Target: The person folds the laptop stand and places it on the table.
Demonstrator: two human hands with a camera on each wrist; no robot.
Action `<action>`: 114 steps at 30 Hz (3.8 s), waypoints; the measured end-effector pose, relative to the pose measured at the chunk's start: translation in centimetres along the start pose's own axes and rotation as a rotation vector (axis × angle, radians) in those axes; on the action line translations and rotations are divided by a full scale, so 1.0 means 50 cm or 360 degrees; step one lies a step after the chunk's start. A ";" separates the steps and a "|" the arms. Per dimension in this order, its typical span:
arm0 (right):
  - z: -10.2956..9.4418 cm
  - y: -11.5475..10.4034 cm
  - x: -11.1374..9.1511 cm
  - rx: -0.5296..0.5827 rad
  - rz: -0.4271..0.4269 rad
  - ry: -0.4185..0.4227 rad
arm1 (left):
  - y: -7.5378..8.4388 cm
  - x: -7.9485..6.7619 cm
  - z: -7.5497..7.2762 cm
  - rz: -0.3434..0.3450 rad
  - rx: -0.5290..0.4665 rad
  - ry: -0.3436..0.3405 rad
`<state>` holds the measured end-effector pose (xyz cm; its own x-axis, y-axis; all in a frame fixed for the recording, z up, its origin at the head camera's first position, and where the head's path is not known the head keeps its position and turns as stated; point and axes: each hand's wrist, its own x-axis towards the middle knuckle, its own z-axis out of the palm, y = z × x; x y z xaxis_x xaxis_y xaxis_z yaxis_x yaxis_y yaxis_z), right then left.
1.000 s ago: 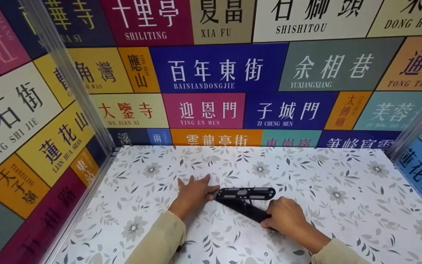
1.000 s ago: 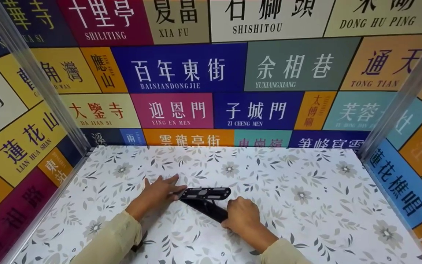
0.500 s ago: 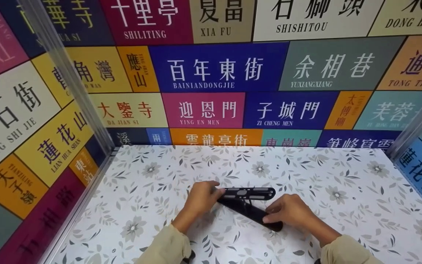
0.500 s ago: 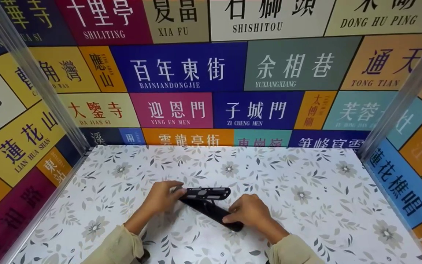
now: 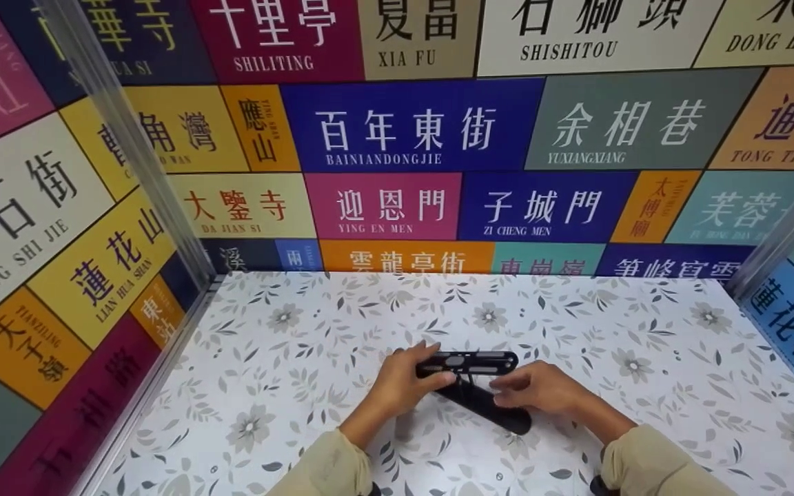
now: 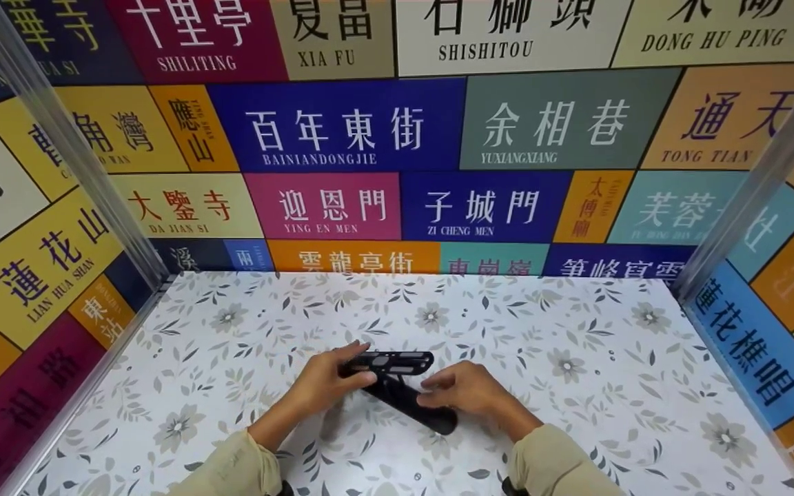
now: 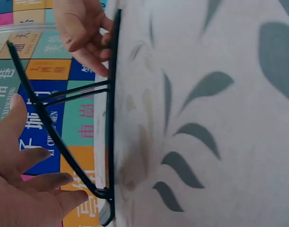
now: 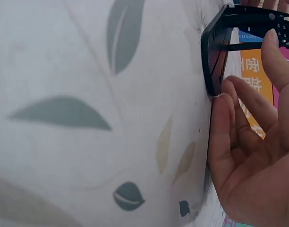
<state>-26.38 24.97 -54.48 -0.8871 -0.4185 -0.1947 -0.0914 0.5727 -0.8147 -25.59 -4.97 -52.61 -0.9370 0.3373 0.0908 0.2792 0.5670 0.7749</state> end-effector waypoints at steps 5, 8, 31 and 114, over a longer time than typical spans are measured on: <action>-0.005 0.009 0.005 -0.0057 -0.0150 -0.0057 | -0.015 0.009 0.012 0.0120 0.0155 0.0043; -0.004 0.012 0.008 -0.0096 -0.0257 -0.0074 | -0.020 0.014 0.011 0.0155 0.0165 0.0070; 0.051 -0.022 -0.035 -0.0503 -0.0389 0.0138 | -0.015 0.053 -0.010 0.0101 0.0038 -0.0121; 0.050 -0.010 0.015 0.0090 -0.0586 0.0070 | 0.045 -0.017 0.044 -0.0102 -0.0492 -0.0253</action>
<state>-25.87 22.61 -55.59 -0.8179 -0.5581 0.1397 -0.3842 0.3491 -0.8547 -23.68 -2.33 -52.35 -0.8994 0.4350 -0.0437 0.1214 0.3446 0.9309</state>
